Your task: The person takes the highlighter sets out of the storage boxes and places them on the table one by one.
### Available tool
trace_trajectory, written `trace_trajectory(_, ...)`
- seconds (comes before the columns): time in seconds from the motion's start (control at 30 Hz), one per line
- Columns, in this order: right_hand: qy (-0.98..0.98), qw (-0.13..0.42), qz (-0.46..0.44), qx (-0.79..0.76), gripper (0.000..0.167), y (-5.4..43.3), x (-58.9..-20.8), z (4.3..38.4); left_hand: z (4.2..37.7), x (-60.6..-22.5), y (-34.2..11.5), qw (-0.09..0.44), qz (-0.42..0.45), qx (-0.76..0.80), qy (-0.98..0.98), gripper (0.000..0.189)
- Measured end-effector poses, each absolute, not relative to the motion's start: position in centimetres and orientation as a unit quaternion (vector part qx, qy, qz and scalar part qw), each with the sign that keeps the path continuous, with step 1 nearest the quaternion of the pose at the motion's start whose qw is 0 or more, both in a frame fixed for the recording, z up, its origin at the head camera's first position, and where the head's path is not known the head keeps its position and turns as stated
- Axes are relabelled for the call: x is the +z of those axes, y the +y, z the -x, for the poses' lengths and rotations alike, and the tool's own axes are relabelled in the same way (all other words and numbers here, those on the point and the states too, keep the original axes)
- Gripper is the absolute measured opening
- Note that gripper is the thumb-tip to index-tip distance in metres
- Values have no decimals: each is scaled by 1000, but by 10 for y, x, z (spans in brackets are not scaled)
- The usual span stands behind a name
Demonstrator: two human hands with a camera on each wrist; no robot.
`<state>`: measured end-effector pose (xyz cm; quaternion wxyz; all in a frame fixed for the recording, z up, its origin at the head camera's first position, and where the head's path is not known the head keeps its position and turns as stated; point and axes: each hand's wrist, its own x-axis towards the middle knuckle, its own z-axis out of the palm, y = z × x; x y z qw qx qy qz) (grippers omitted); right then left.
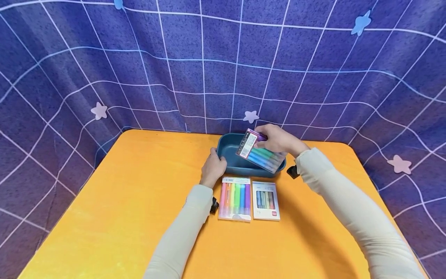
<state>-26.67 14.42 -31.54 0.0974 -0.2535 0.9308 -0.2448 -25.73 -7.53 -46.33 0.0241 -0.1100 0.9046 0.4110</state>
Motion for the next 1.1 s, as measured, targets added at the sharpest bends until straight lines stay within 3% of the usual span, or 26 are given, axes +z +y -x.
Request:
trace_trajectory(0.5, 937, 64, 214, -267, 19, 168, -314, 252, 255, -464, -77, 20, 101, 409, 907, 52)
trace_trajectory(0.77, 938, 28, 179, -297, 13, 184, -320, 243, 255, -464, -78, 28, 97, 406, 908, 52)
trace_trajectory(1.1, 932, -2, 116, -343, 25, 195, -322, 234, 256, -462, -78, 27, 92, 410, 907, 52)
